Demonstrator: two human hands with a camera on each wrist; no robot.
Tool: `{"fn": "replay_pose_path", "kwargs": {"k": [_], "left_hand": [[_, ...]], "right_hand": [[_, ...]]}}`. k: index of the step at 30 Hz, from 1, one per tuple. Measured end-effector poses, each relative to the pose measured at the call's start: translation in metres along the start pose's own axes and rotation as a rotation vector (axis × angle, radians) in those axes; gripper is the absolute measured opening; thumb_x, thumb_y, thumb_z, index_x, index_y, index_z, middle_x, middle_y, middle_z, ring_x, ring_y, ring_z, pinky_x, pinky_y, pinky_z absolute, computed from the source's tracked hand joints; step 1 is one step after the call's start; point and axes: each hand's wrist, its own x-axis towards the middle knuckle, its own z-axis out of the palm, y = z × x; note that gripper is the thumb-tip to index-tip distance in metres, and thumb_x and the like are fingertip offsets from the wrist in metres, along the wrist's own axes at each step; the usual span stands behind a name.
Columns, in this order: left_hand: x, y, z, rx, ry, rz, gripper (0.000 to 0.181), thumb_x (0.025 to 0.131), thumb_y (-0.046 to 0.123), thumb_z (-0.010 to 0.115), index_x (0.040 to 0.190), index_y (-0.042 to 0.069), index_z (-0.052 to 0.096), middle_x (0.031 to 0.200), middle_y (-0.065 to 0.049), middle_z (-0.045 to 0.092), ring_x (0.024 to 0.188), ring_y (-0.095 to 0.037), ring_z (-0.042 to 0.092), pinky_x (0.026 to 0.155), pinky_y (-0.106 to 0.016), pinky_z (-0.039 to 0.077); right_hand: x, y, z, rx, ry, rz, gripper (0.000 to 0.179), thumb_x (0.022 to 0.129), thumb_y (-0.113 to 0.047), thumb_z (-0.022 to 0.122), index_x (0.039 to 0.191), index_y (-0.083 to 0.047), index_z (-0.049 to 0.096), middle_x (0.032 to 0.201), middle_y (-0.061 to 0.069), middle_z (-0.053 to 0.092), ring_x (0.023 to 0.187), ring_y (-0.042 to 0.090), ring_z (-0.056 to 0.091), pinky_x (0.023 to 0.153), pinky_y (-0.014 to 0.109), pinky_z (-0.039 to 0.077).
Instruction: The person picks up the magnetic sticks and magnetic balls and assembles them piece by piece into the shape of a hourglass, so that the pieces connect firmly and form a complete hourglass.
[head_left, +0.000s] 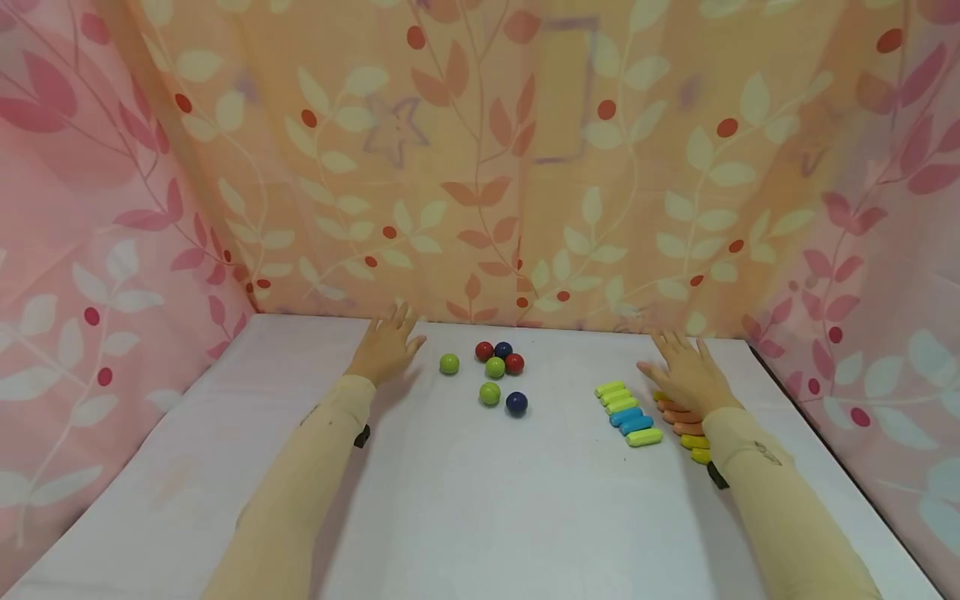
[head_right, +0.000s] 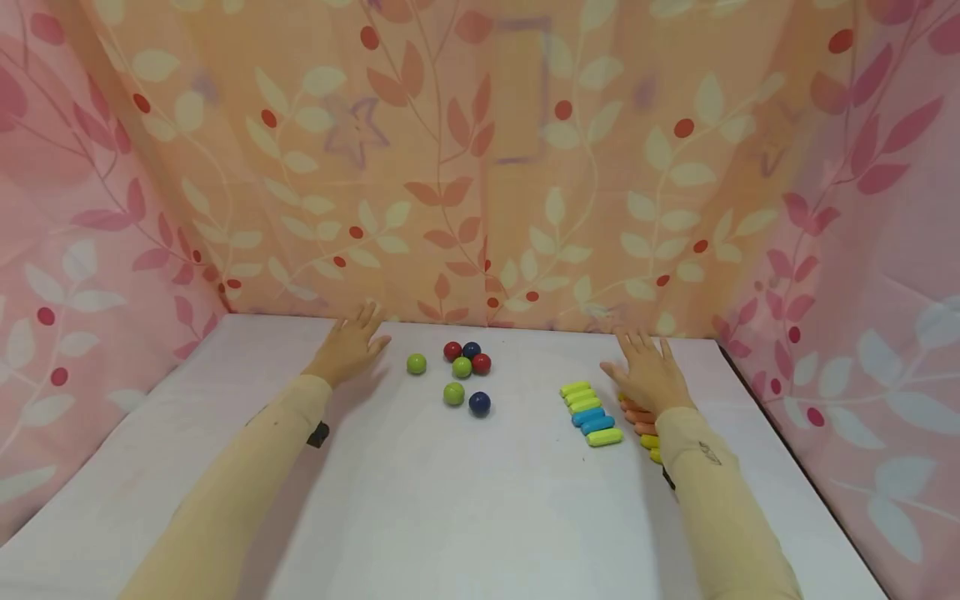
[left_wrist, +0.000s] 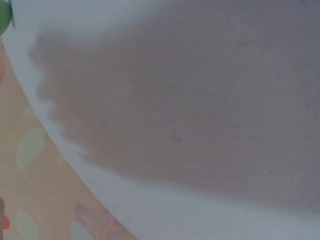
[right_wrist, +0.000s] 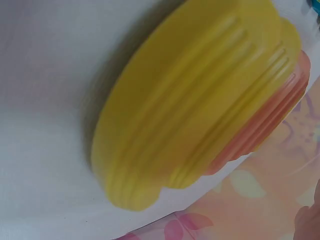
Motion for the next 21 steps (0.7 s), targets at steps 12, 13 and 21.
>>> {"fn": "replay_pose_path", "kwargs": {"k": [12, 13, 21], "left_hand": [[-0.007, 0.002, 0.003, 0.004, -0.007, 0.038, 0.063, 0.105, 0.042, 0.04, 0.158, 0.009, 0.025, 0.164, -0.017, 0.024, 0.152, -0.039, 0.018, 0.124, -0.059, 0.013], [-0.008, 0.002, 0.002, 0.002, -0.012, 0.04, 0.063, 0.106, 0.042, 0.039, 0.158, 0.009, 0.025, 0.164, -0.017, 0.023, 0.153, -0.039, 0.018, 0.124, -0.059, 0.012], [-0.01, 0.005, 0.0, 0.038, -0.011, 0.08, 0.062, 0.106, 0.042, 0.038, 0.156, 0.007, 0.028, 0.164, -0.016, 0.024, 0.152, -0.038, 0.021, 0.125, -0.057, 0.01]], "right_hand": [[-0.013, 0.006, 0.001, 0.042, -0.018, -0.045, 0.085, 0.101, -0.058, 0.041, 0.156, 0.004, 0.019, 0.162, 0.03, 0.016, 0.151, 0.047, 0.009, 0.121, 0.064, -0.002], [-0.014, 0.007, 0.0, 0.042, -0.017, -0.047, 0.085, 0.101, -0.058, 0.041, 0.156, 0.004, 0.02, 0.162, 0.03, 0.016, 0.151, 0.047, 0.009, 0.121, 0.064, -0.001], [-0.018, 0.01, -0.003, 0.055, -0.04, -0.049, 0.086, 0.101, -0.059, 0.04, 0.156, 0.004, 0.019, 0.163, 0.03, 0.011, 0.151, 0.047, 0.006, 0.122, 0.062, -0.005]]}}
